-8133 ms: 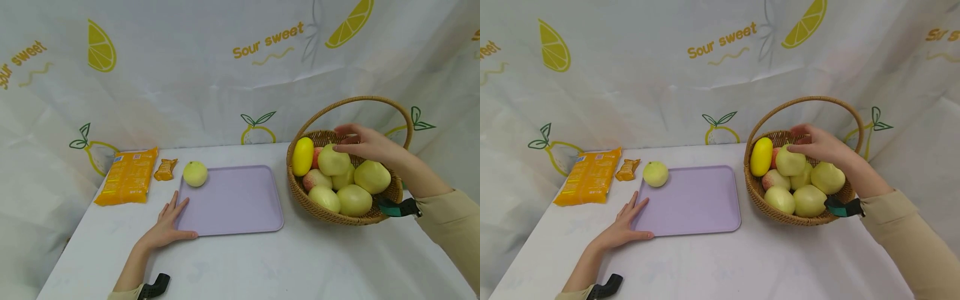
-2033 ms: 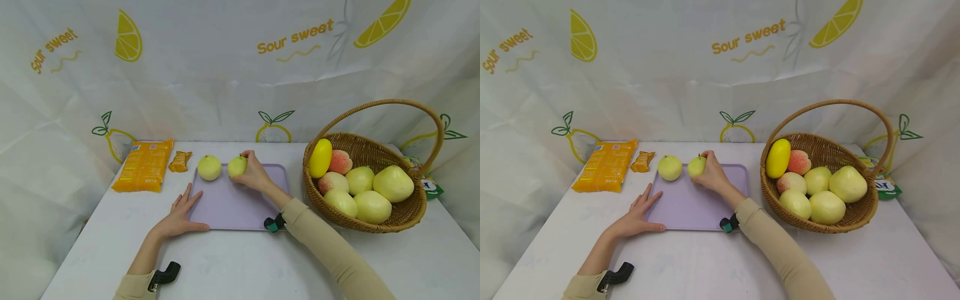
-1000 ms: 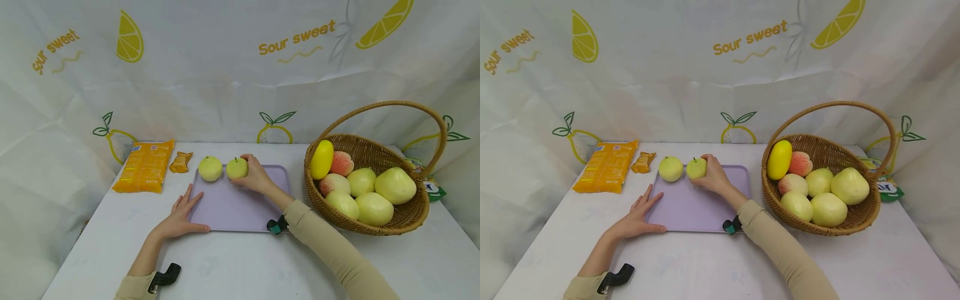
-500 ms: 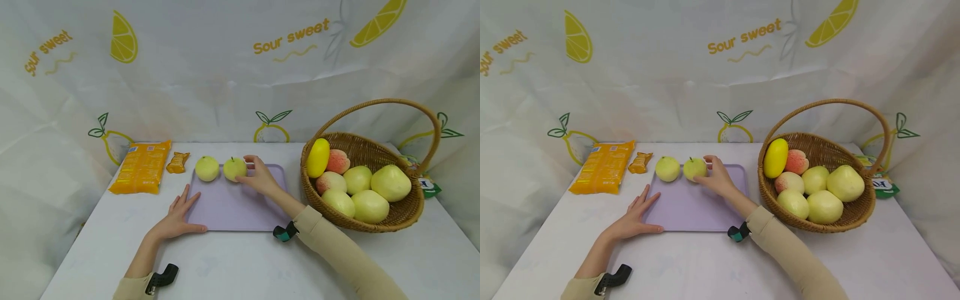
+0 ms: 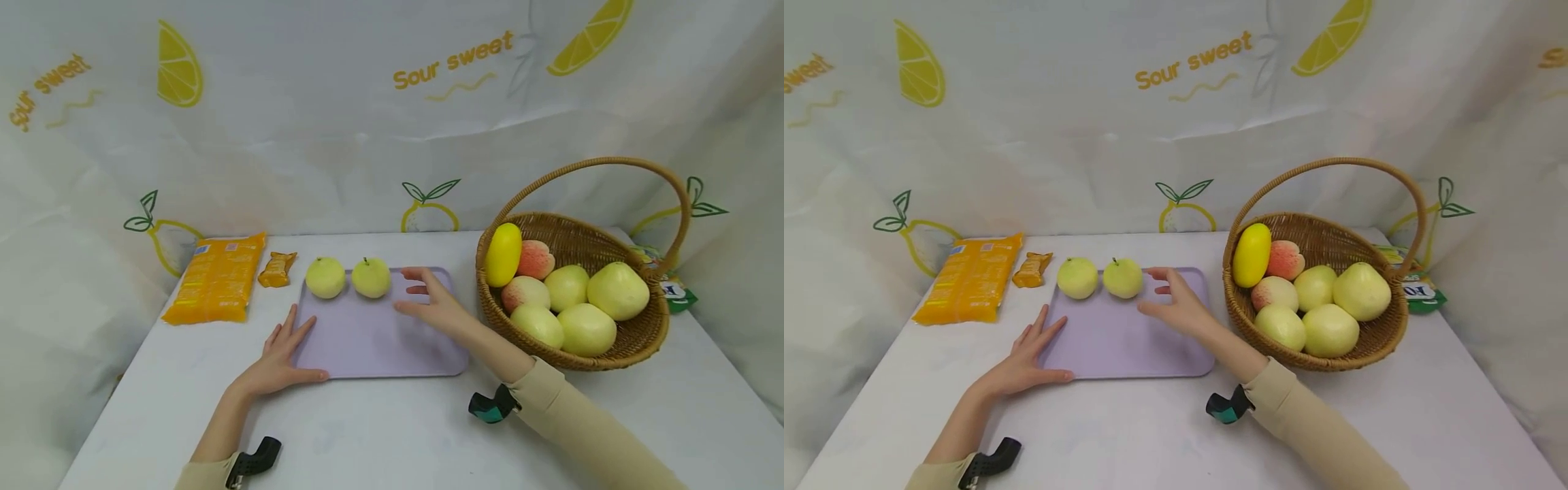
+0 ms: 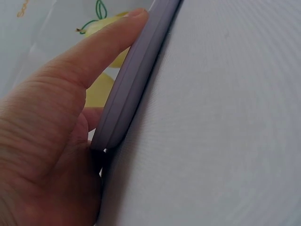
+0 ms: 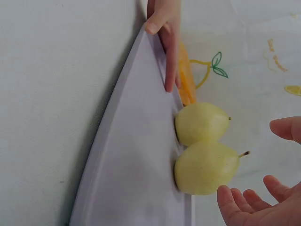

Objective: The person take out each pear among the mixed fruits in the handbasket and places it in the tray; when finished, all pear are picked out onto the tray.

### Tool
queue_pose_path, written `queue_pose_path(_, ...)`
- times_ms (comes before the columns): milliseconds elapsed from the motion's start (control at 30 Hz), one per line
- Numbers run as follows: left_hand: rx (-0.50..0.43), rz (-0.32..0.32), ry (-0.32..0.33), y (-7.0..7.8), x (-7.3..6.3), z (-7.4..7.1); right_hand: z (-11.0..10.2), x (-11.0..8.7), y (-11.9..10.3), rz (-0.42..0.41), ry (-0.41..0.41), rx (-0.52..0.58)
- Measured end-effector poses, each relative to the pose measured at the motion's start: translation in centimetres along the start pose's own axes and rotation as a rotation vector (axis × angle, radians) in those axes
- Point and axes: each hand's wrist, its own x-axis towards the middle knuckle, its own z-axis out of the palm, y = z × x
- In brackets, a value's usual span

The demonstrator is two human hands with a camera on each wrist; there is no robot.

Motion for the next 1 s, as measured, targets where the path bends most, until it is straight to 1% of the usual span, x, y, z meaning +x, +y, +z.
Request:
queue_pose_path(200,0.008,-0.015,0.001,0.0,-0.1,0.0,-1.5,-2.8,-1.0,-0.096,-0.057,-0.002)
queue_pose_path(300,0.021,-0.021,0.002,0.0,-0.1,0.0,-2.2,-4.0,-1.3,-0.123,-0.059,-0.006)
queue_pose_path(500,0.034,-0.005,0.007,0.0,0.0,0.2,-3.7,-6.3,-1.8,-0.157,-0.06,-0.018)
queue_pose_path(633,0.039,0.0,0.015,-0.1,-0.2,0.2,-4.6,-7.4,-2.2,-0.227,-0.065,-0.061)
queue_pose_path(700,0.038,0.005,0.02,-0.1,-0.2,0.2,-5.3,-8.0,-2.4,-0.267,-0.047,-0.088)
queue_pose_path(767,0.037,0.01,0.024,-0.1,-0.2,0.3,-6.0,-8.5,-2.6,-0.316,-0.008,-0.124)
queue_pose_path(900,0.045,0.024,0.03,0.0,-0.1,0.4,-7.8,-9.6,-2.6,-0.407,0.111,-0.229)
queue_pose_path(967,0.051,0.032,0.032,-0.1,0.0,0.5,-8.9,-10.1,-2.5,-0.437,0.163,-0.299)
queue_pose_path(1000,0.055,0.034,0.032,-0.1,0.0,0.5,-9.4,-10.3,-2.4,-0.439,0.185,-0.329)
